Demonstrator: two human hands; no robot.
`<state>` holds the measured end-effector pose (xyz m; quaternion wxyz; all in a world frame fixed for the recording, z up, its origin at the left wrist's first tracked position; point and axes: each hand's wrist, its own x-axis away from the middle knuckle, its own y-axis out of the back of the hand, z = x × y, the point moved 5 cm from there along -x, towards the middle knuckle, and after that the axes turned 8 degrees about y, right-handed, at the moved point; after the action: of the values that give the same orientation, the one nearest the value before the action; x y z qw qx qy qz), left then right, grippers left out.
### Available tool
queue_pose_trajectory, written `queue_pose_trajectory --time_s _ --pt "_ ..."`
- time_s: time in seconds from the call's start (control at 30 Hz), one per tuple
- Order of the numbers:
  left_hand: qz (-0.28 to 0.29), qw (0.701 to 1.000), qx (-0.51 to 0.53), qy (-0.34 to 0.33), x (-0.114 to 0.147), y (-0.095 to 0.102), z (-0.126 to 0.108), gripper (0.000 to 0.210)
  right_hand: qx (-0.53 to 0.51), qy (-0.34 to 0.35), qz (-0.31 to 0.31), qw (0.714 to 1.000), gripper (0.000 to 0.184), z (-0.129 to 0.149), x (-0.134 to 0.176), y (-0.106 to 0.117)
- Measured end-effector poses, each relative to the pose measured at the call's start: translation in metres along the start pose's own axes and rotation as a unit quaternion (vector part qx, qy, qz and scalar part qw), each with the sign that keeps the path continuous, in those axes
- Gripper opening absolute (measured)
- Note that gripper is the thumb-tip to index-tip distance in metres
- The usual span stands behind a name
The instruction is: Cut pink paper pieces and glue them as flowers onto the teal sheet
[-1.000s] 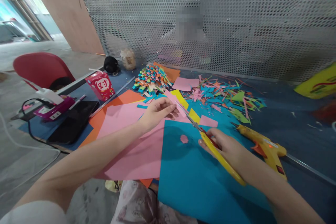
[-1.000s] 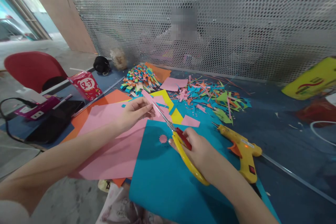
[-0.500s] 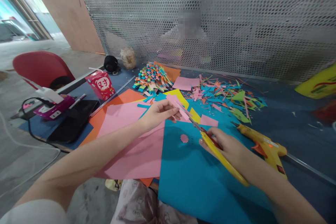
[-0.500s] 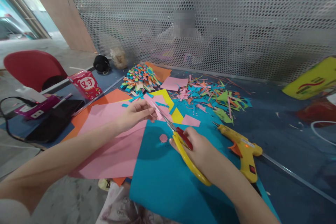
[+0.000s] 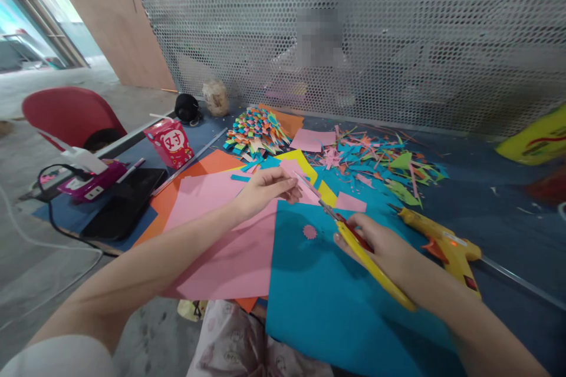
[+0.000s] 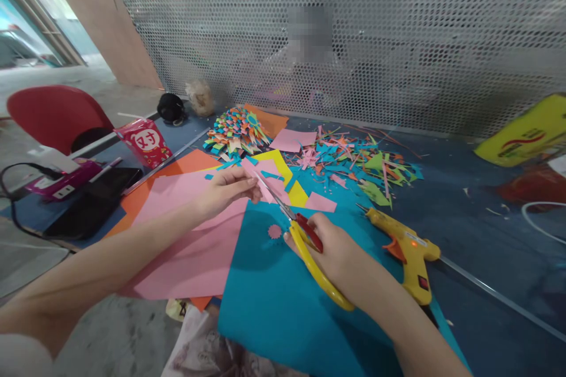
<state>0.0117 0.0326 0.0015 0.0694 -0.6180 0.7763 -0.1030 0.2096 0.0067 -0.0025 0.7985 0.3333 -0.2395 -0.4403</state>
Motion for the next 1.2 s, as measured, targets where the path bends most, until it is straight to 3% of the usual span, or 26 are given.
queue_pose_trajectory --time_s 0.57,1.2 --pt "-0.026 0.995 -0.069 -0.062 0.0029 -0.0004 -0.0100 0.037 -0.016 -0.013 0.020 1.000 0.036 0.0065 0.0039 0.0018" --pt "-0.009 0.997 -0.060 -0.043 0.0019 -0.0009 -0.0055 0.041 -0.004 -0.022 0.008 1.000 0.043 0.0009 0.0014 -0.0003"
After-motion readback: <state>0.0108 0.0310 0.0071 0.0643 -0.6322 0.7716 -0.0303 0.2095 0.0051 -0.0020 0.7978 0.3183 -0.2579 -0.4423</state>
